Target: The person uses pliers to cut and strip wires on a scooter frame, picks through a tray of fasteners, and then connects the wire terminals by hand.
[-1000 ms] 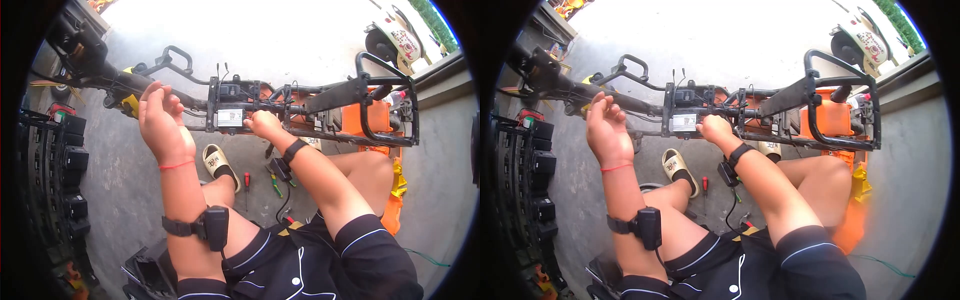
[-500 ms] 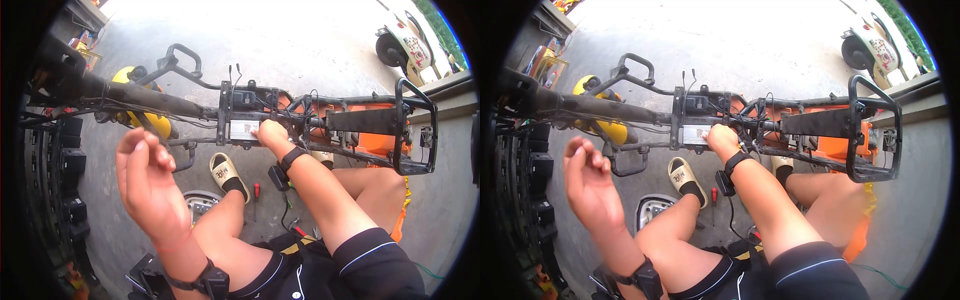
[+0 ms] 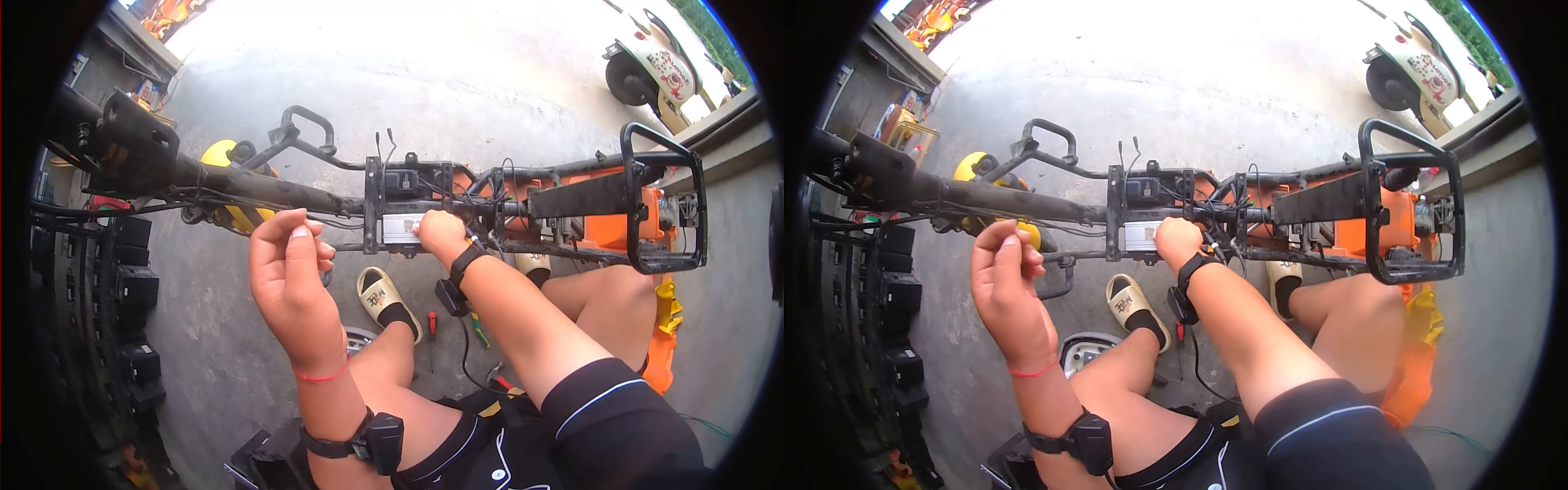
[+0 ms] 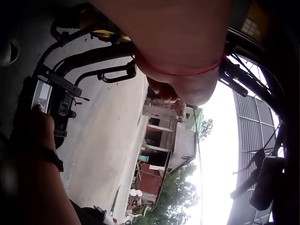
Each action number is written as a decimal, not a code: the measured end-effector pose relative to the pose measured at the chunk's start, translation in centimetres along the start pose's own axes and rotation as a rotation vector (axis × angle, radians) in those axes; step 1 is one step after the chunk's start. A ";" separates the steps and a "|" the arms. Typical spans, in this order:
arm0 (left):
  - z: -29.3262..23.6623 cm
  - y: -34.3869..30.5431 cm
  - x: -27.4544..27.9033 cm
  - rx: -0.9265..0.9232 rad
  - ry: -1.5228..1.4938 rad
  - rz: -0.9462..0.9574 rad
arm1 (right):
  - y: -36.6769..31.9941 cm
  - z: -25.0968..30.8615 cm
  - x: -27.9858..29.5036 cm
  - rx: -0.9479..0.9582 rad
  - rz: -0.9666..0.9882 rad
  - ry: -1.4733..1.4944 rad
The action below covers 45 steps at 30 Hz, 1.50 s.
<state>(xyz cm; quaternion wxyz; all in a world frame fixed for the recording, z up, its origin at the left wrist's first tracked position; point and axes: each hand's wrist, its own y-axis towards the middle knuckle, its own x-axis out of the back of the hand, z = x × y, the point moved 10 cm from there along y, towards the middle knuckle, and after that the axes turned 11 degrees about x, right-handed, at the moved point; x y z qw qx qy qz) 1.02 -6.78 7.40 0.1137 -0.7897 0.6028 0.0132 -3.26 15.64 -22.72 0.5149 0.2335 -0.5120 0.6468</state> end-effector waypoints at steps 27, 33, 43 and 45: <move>0.3 1.4 -0.2 -0.162 0.365 -0.133 | 1.4 3.7 3.4 0.076 -0.059 0.094; -0.6 1.1 -1.4 -0.216 0.544 -0.229 | 8.2 4.6 -1.3 0.058 -0.045 0.532; 0.4 1.9 -2.6 -0.190 0.630 -0.216 | 7.3 4.4 -2.5 -0.185 -0.329 0.715; 0.4 2.1 -2.0 -0.182 0.603 -0.229 | 6.9 4.1 -2.3 -0.176 -0.362 0.715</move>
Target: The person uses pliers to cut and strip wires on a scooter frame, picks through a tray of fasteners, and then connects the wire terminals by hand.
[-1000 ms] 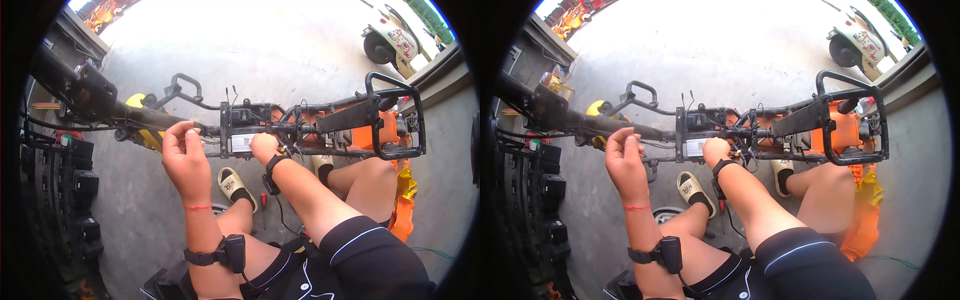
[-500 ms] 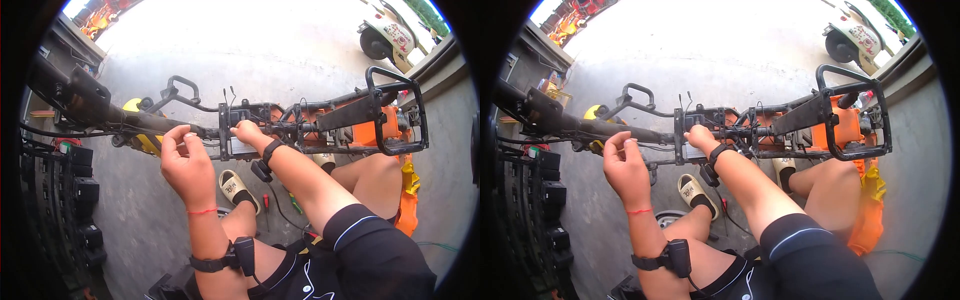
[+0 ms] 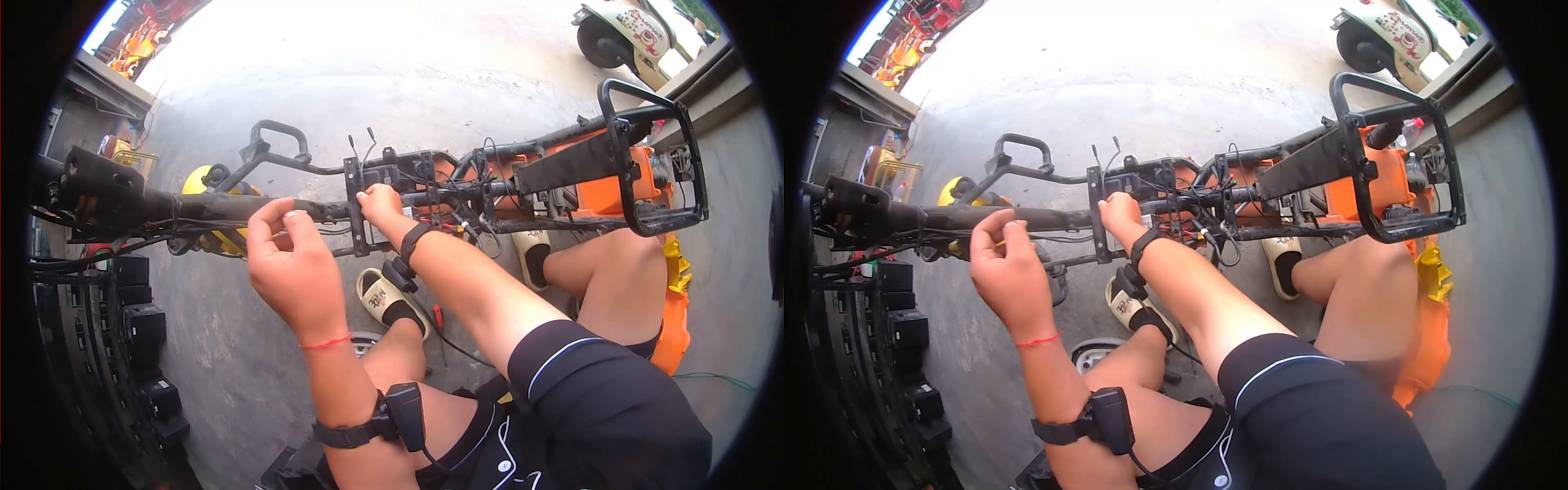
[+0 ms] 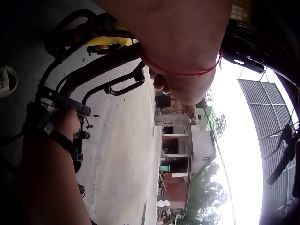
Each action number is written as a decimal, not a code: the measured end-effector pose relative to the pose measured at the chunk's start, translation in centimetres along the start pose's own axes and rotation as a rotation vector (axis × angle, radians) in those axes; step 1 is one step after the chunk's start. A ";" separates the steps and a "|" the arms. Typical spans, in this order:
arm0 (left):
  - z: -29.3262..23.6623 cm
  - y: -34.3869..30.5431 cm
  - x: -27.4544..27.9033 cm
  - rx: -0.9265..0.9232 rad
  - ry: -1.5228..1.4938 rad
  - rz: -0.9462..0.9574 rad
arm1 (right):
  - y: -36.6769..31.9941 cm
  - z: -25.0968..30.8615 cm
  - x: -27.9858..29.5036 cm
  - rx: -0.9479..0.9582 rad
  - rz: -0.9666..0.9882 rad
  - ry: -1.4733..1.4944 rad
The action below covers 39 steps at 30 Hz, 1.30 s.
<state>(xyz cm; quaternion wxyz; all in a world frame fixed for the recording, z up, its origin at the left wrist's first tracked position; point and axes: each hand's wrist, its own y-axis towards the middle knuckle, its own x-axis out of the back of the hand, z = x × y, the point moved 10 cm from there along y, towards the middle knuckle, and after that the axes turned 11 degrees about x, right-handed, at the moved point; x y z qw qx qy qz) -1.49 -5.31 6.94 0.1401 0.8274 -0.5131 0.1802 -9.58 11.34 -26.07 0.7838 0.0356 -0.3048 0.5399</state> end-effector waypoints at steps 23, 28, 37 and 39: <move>-0.2 1.5 -1.9 0.042 -0.096 0.085 | -7.0 -9.1 9.5 -0.232 -0.057 0.916; 0.0 1.3 -2.3 0.027 -0.088 0.093 | -5.5 -8.5 10.1 -0.240 -0.047 0.767; -0.8 0.4 -4.2 0.055 -0.095 0.158 | -1.4 -4.3 9.1 -0.238 -0.012 1.087; -1.0 0.2 -4.6 0.060 -0.077 0.175 | -0.5 -3.7 8.1 -0.223 0.033 1.106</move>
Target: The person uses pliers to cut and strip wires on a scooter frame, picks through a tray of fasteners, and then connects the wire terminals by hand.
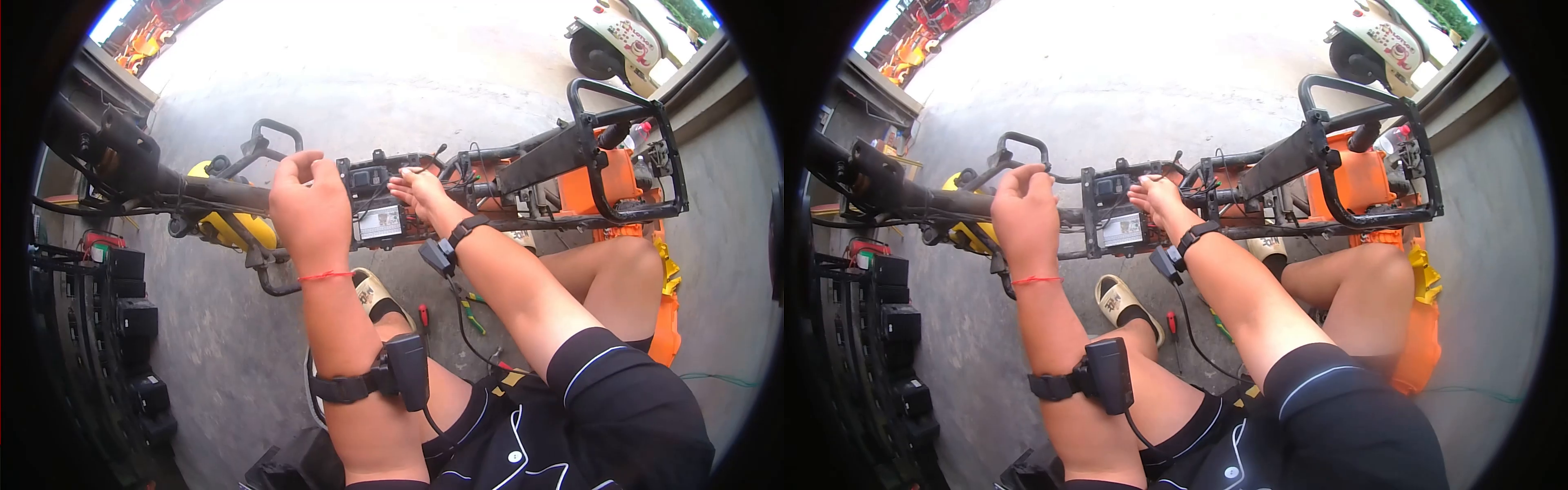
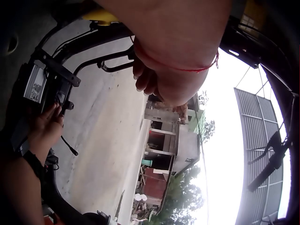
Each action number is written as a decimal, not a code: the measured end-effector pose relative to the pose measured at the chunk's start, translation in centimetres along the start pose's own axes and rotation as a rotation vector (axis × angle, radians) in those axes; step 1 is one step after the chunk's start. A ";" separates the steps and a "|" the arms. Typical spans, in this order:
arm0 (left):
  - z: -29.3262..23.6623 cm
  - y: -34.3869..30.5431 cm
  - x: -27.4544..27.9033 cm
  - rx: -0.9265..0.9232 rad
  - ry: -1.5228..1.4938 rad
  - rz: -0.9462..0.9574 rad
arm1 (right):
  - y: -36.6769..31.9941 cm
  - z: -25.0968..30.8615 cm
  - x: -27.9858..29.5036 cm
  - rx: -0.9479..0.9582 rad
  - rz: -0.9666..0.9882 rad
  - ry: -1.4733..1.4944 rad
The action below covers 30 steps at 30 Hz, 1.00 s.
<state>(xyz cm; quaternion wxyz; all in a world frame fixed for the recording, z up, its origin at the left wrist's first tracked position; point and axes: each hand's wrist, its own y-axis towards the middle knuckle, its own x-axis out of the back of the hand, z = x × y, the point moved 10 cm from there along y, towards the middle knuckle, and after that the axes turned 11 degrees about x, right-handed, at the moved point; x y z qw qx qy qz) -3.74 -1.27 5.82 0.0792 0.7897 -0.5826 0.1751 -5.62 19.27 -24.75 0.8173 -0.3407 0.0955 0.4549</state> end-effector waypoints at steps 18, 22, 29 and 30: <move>0.6 1.2 0.4 0.011 0.051 -0.005 | 0.9 1.6 4.9 -0.009 -0.067 -0.502; 0.8 0.9 0.1 0.022 0.033 0.015 | -2.5 1.2 6.7 -0.094 -0.123 -0.634; 0.2 0.2 -0.8 0.001 0.009 0.052 | -5.8 -1.9 7.7 -0.169 -0.187 -0.176; 0.2 0.2 -1.0 -0.007 0.027 0.052 | -6.2 -2.1 7.6 -0.161 -0.179 -0.146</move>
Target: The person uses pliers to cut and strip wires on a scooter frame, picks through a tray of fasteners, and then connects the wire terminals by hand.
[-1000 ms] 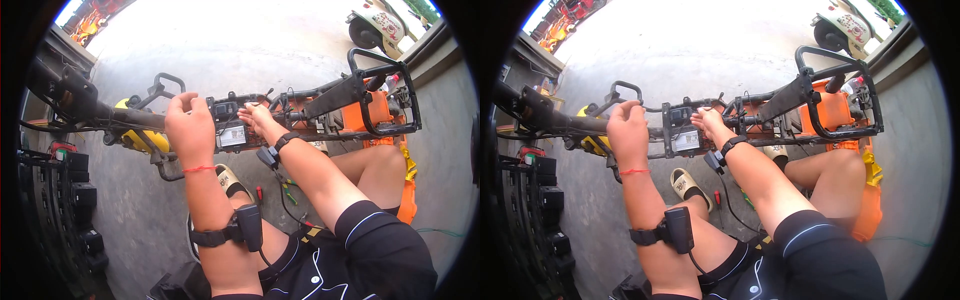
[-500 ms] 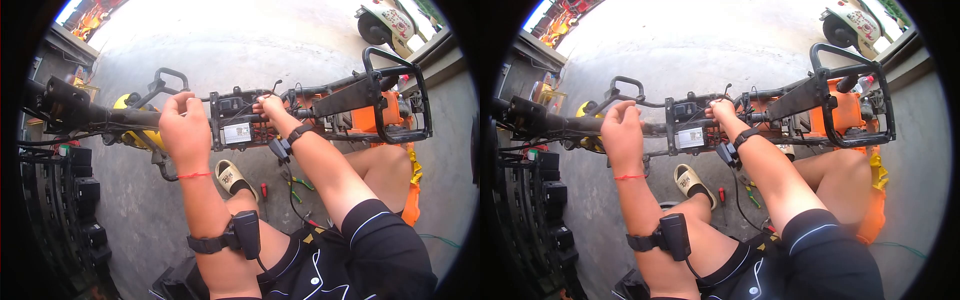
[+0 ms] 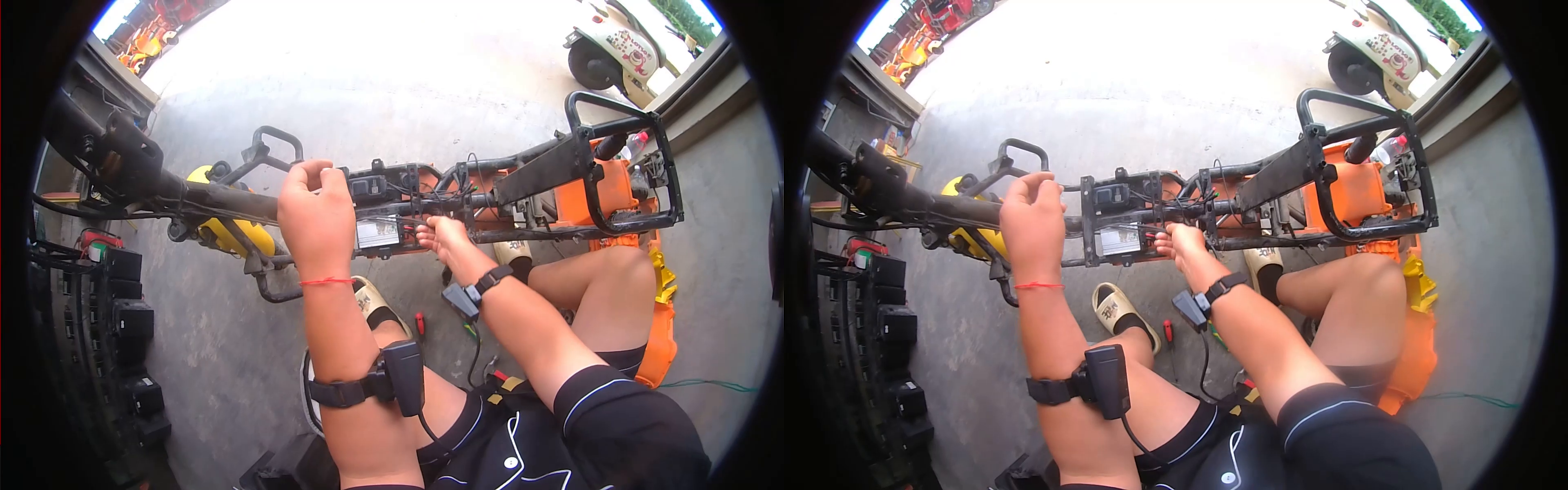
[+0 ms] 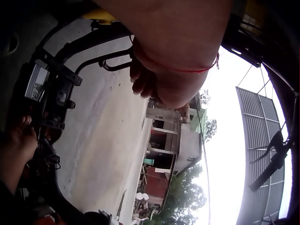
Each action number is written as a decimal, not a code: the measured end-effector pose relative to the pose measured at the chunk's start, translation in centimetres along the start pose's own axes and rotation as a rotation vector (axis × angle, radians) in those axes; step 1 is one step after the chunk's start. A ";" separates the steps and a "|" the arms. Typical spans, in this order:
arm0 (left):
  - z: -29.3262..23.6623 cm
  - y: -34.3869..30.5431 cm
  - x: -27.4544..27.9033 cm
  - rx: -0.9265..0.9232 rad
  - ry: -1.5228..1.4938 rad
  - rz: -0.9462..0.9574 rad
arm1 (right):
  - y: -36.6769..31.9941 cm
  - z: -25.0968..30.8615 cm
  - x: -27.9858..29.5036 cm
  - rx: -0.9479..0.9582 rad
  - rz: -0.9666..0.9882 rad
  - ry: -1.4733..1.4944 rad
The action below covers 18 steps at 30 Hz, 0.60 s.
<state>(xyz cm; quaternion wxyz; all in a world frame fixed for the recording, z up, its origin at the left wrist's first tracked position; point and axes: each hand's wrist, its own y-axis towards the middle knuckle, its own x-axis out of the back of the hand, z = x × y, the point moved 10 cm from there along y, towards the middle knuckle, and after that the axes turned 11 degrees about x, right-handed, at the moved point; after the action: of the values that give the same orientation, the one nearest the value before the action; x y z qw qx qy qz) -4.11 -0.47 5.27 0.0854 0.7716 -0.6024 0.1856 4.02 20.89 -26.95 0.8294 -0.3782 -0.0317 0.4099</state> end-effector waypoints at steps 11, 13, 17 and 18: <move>-0.9 -0.5 -2.7 -0.035 0.049 0.080 | 3.4 3.4 -1.4 0.070 -0.021 0.239; -0.9 -0.6 -2.7 0.002 0.052 0.093 | 3.7 3.6 -1.8 0.061 -0.030 0.247; -0.5 -0.1 -3.2 0.018 -0.009 0.110 | 3.9 2.8 -1.5 0.060 0.002 0.224; -0.6 -0.1 -3.4 0.014 -0.026 0.120 | 3.6 2.6 -1.2 0.061 0.002 0.223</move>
<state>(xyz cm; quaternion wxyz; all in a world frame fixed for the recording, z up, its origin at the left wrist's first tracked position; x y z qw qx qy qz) -4.81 2.79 4.54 0.0609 0.7372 -0.6472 0.1843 -0.07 23.00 -27.20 0.8384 -0.3961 0.0739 0.3670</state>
